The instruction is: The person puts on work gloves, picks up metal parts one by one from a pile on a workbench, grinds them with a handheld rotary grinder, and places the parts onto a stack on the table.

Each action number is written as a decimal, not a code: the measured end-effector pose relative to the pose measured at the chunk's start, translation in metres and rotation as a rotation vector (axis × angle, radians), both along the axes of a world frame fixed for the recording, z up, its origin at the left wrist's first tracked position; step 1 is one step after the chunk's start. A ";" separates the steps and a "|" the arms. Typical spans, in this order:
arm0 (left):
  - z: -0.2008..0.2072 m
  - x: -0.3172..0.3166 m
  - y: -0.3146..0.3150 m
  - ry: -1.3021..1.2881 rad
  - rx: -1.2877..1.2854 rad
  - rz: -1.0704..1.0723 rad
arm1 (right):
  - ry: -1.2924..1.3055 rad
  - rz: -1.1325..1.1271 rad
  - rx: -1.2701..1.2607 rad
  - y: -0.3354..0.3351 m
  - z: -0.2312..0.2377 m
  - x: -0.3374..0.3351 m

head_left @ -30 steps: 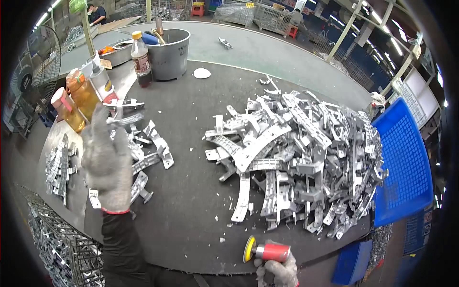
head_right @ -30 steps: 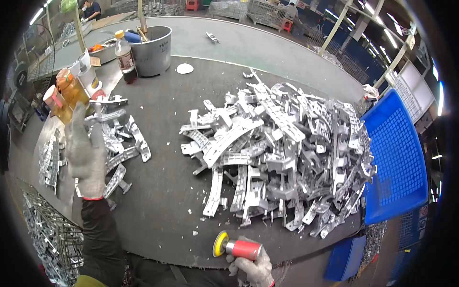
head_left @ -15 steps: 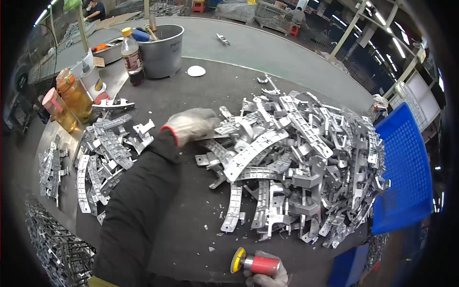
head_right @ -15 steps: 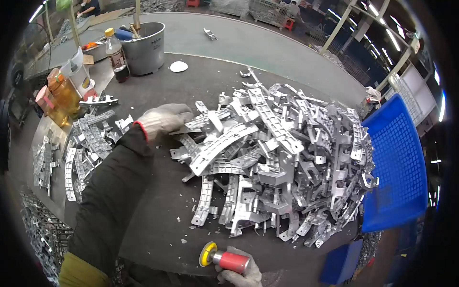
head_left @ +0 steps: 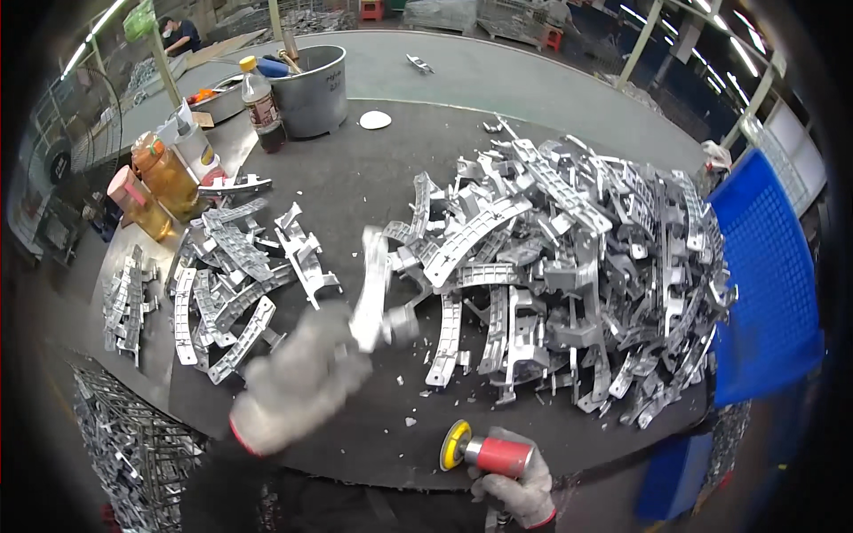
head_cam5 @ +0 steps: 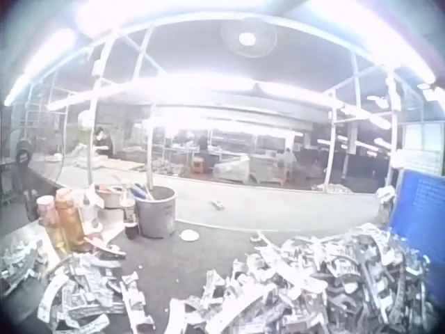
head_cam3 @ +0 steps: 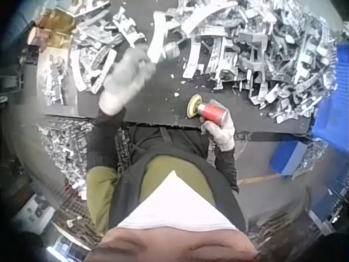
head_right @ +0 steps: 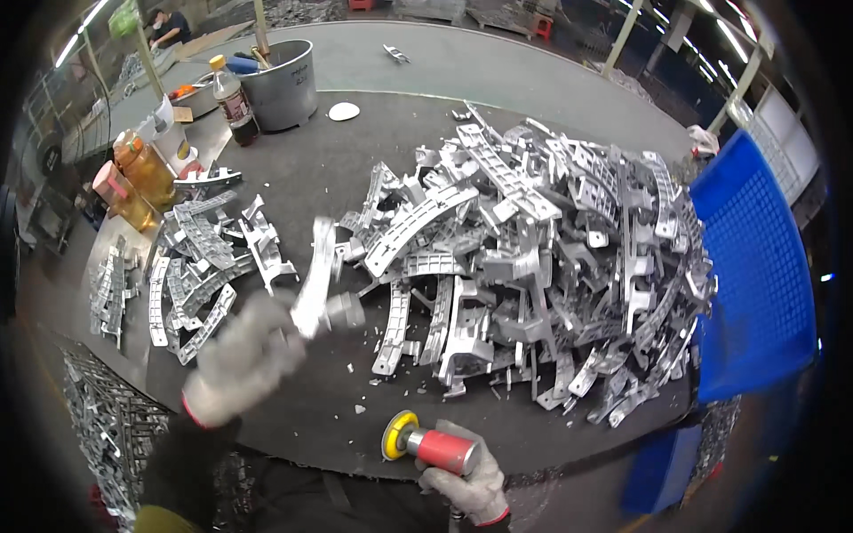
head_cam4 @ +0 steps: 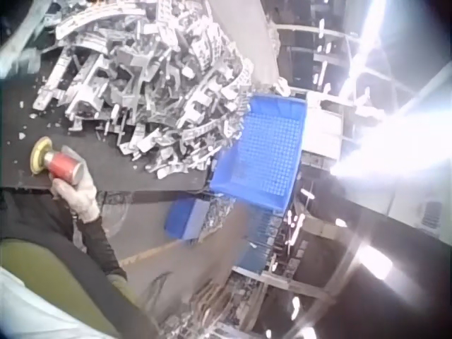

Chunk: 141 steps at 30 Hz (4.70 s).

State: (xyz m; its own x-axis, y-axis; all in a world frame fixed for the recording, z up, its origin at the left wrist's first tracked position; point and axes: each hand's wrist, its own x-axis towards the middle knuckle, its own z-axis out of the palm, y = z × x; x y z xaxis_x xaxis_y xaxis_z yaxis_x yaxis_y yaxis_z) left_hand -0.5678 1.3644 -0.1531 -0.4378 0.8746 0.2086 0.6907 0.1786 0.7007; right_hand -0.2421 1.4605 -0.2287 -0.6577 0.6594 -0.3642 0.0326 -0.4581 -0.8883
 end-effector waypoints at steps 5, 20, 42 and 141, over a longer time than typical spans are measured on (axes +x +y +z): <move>-0.033 0.043 -0.068 -0.217 -0.310 -0.050 | -0.149 -0.028 -0.013 -0.001 0.017 -0.012; -0.026 0.059 -0.122 -1.253 -0.638 0.251 | -0.266 -0.253 0.360 -0.059 0.040 0.030; -0.078 0.068 -0.155 -1.529 -0.225 0.350 | -0.826 0.872 0.933 -0.076 0.104 -0.094; 0.011 -0.193 -0.067 -1.020 0.909 0.375 | 0.008 -0.081 -0.098 -0.026 0.019 -0.025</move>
